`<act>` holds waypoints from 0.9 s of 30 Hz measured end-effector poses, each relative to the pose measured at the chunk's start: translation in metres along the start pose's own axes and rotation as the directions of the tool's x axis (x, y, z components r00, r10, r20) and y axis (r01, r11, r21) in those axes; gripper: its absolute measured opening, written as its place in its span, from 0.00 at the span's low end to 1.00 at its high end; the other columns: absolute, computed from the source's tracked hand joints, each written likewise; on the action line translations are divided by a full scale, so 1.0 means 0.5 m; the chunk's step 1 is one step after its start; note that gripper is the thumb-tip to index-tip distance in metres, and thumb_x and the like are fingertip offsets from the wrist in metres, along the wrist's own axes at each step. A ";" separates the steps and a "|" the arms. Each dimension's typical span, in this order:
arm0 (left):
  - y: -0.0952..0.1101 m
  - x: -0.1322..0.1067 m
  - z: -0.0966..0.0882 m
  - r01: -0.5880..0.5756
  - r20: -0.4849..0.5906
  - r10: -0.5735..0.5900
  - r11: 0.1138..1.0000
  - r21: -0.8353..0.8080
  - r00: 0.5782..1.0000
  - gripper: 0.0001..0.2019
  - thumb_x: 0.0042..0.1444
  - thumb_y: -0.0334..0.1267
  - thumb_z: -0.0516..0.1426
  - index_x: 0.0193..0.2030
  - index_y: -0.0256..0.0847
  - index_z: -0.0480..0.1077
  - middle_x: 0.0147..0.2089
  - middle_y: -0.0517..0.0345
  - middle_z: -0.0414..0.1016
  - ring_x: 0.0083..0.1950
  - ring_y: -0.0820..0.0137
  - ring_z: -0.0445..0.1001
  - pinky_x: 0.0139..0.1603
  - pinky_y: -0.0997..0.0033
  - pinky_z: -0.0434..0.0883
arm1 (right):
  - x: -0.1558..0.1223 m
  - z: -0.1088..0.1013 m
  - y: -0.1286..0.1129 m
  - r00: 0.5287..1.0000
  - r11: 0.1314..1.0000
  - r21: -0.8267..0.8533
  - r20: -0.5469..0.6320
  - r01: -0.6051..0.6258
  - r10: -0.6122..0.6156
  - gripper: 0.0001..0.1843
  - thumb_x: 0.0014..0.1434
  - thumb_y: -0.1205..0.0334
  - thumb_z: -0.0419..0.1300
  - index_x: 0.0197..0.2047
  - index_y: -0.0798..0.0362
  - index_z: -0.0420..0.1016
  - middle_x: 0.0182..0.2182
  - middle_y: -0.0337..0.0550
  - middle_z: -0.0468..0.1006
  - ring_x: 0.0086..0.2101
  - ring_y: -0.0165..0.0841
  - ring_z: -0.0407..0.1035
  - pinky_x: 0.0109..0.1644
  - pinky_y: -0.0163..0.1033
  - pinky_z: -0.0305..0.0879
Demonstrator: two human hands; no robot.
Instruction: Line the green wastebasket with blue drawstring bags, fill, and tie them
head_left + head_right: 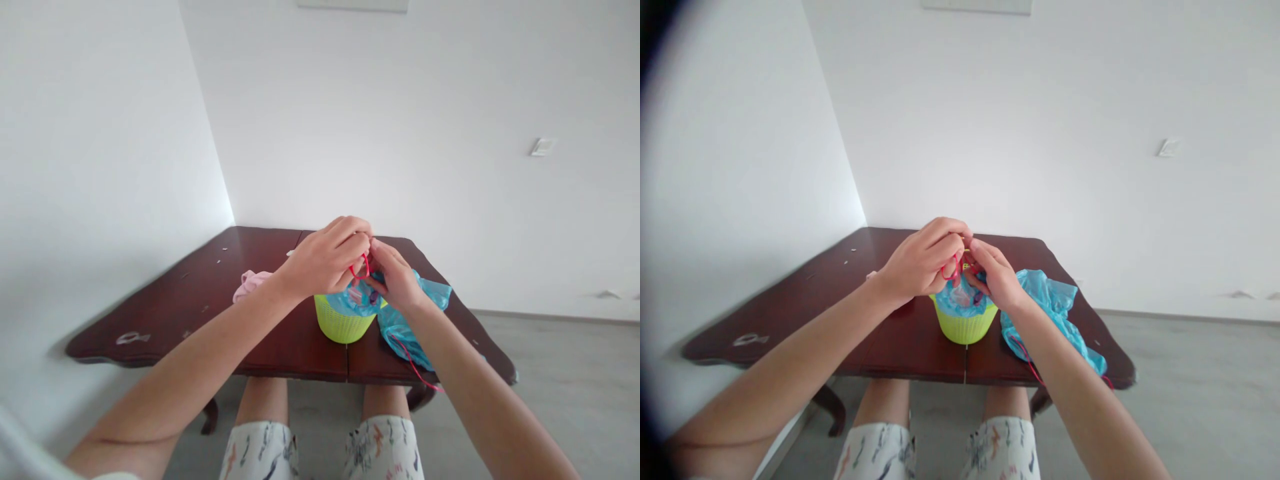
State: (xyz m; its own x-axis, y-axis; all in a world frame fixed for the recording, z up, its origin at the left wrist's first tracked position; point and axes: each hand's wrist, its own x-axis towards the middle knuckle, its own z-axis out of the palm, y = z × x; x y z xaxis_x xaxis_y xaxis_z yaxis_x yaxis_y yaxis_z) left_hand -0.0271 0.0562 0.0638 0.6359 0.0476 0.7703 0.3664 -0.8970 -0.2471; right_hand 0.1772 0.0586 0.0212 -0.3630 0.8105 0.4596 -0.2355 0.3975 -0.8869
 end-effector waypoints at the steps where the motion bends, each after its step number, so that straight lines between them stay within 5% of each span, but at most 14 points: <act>1: -0.003 -0.005 0.007 -0.006 -0.026 0.005 0.999 -0.044 1.000 0.07 0.77 0.31 0.52 0.49 0.47 0.69 0.69 0.38 0.81 0.67 0.51 0.80 0.72 0.43 0.81 | 0.000 0.001 0.004 1.000 1.000 0.025 0.013 -0.015 0.015 0.30 0.73 0.27 0.69 0.38 0.45 0.76 0.22 0.31 0.69 0.17 0.26 0.48 0.19 0.37 0.38; 5: -0.007 -0.011 0.023 -0.109 -0.032 0.104 0.966 -0.235 0.994 0.08 0.79 0.34 0.54 0.45 0.48 0.70 0.77 0.42 0.80 0.79 0.52 0.77 0.82 0.43 0.74 | 0.003 0.004 0.016 0.998 0.996 0.068 -0.017 -0.054 0.055 0.24 0.66 0.34 0.78 0.40 0.45 0.80 0.23 0.29 0.68 0.19 0.26 0.48 0.19 0.36 0.40; 9: 0.012 -0.014 0.026 -0.139 -0.033 0.135 0.955 -0.261 0.990 0.05 0.75 0.37 0.60 0.44 0.50 0.74 0.70 0.49 0.88 0.75 0.48 0.79 0.78 0.40 0.71 | 0.028 -0.018 0.026 0.989 0.993 0.115 -0.149 -0.004 0.021 0.23 0.64 0.36 0.77 0.40 0.44 0.77 0.33 0.35 0.78 0.26 0.30 0.64 0.26 0.37 0.66; 12: 0.046 -0.031 0.025 -0.172 0.024 0.181 0.959 -0.225 0.983 0.06 0.73 0.34 0.60 0.44 0.50 0.74 0.66 0.52 0.89 0.72 0.49 0.80 0.76 0.42 0.67 | 0.061 -0.076 0.039 0.956 0.994 0.099 -0.293 0.037 -0.006 0.25 0.60 0.39 0.80 0.40 0.44 0.74 0.40 0.37 0.82 0.30 0.30 0.72 0.33 0.37 0.75; 16: 0.102 -0.081 0.033 -0.149 0.147 0.191 0.955 -0.257 0.971 0.06 0.76 0.34 0.56 0.45 0.48 0.72 0.56 0.51 0.89 0.58 0.55 0.81 0.65 0.49 0.69 | 0.101 -0.186 0.081 0.833 0.989 -0.144 -0.551 -0.034 -0.051 0.27 0.57 0.33 0.77 0.39 0.45 0.73 0.32 0.34 0.78 0.23 0.27 0.63 0.26 0.35 0.64; 18: 0.128 -0.110 0.046 -0.006 0.157 0.074 0.918 -0.397 0.985 0.09 0.79 0.35 0.53 0.43 0.47 0.68 0.47 0.51 0.85 0.49 0.56 0.77 0.57 0.52 0.70 | 0.109 -0.229 0.108 0.807 0.962 -0.256 -0.585 -0.091 -0.080 0.25 0.57 0.35 0.76 0.36 0.46 0.75 0.26 0.33 0.74 0.22 0.28 0.60 0.24 0.35 0.58; 20: 0.151 -0.136 0.063 0.196 0.150 -0.132 0.779 -0.596 0.980 0.13 0.83 0.36 0.49 0.41 0.47 0.64 0.40 0.54 0.77 0.43 0.59 0.72 0.53 0.54 0.69 | 0.109 -0.253 0.134 0.815 0.941 -0.316 -0.573 -0.124 -0.085 0.21 0.57 0.40 0.77 0.34 0.47 0.78 0.23 0.34 0.73 0.23 0.29 0.60 0.24 0.35 0.53; 24: 0.186 -0.170 0.084 0.387 0.137 -0.564 0.353 -0.851 0.815 0.21 0.87 0.39 0.49 0.36 0.46 0.59 0.36 0.57 0.67 0.39 0.63 0.67 0.46 0.59 0.66 | 0.097 -0.263 0.163 0.858 0.902 -0.392 -0.512 -0.180 -0.051 0.16 0.59 0.48 0.78 0.33 0.49 0.82 0.22 0.37 0.75 0.25 0.31 0.63 0.26 0.35 0.54; 27: 0.189 -0.191 0.068 0.457 0.139 -0.671 0.325 -0.828 0.728 0.22 0.88 0.42 0.51 0.36 0.45 0.64 0.41 0.53 0.74 0.45 0.61 0.73 0.51 0.59 0.70 | 0.088 -0.264 0.144 0.899 0.893 -0.382 -0.435 -0.238 0.053 0.16 0.62 0.47 0.78 0.38 0.49 0.83 0.21 0.37 0.76 0.23 0.31 0.63 0.25 0.36 0.57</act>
State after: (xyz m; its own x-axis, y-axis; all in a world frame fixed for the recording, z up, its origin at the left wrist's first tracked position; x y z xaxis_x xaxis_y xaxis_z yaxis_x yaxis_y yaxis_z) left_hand -0.0301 -0.0182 -0.0534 0.3117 0.6975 0.6452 -0.1523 -0.6336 0.7586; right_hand 0.2633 0.1799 -0.0286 0.0534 0.9368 0.3457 0.2210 0.3265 -0.9190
